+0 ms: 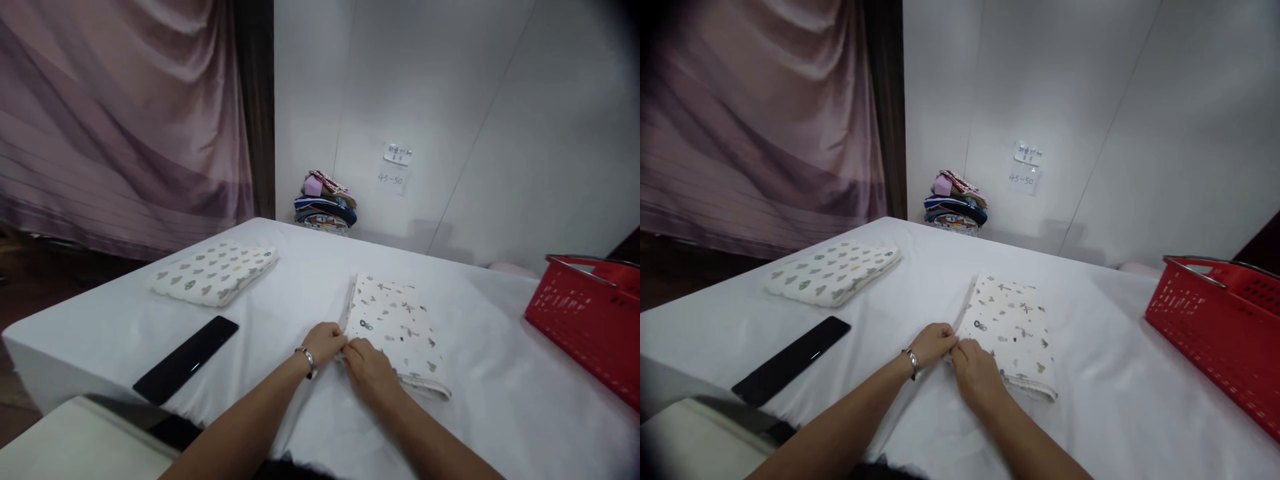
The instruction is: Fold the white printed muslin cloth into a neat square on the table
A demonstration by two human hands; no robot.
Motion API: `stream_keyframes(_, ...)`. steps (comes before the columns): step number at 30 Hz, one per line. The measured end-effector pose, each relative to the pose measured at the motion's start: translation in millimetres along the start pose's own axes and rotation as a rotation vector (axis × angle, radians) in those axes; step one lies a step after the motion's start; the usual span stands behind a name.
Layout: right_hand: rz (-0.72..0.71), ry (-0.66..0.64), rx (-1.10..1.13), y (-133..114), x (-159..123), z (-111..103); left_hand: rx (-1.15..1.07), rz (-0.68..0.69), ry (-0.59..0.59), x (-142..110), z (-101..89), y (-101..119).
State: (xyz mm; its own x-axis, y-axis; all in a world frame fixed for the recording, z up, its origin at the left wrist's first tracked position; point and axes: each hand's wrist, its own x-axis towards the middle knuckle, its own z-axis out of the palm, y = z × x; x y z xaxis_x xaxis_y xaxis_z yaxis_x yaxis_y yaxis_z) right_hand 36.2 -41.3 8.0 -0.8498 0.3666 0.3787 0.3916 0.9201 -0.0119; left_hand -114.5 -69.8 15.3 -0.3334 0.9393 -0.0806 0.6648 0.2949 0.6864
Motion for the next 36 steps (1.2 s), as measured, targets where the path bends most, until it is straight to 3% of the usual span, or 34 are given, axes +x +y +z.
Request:
stream_keyframes(9,-0.015,-0.034,-0.038,-0.7,3.9,3.2,0.006,-0.023,0.017,1.7,0.0,-0.2)
stream_keyframes(14,-0.025,-0.012,0.081,-0.3,-6.5,-19.1,-0.028,-0.016,-0.006,3.0,1.5,-3.7)
stream_keyframes(17,0.000,0.037,0.147,17.0,-22.7,-37.3,-0.017,-0.009,0.013,1.1,2.5,-5.5)
stream_keyframes(22,0.181,0.197,0.086,68.7,-62.7,-50.2,0.034,0.015,0.040,-2.5,1.5,-4.6)
stream_keyframes(25,0.248,0.153,0.108,89.6,-87.2,-46.8,0.019,0.020,0.008,-2.6,0.0,-3.2)
stream_keyframes(29,0.363,0.084,0.398,99.4,-109.4,-45.5,-0.016,0.013,-0.025,-1.2,-0.8,-2.6)
stream_keyframes(33,0.641,0.269,0.598,105.8,-121.4,-56.5,-0.076,0.013,-0.045,0.5,-1.0,-2.8)
stream_keyframes(36,0.693,0.297,0.592,104.4,-129.7,-64.1,-0.082,0.002,-0.047,1.4,-2.1,-1.8)
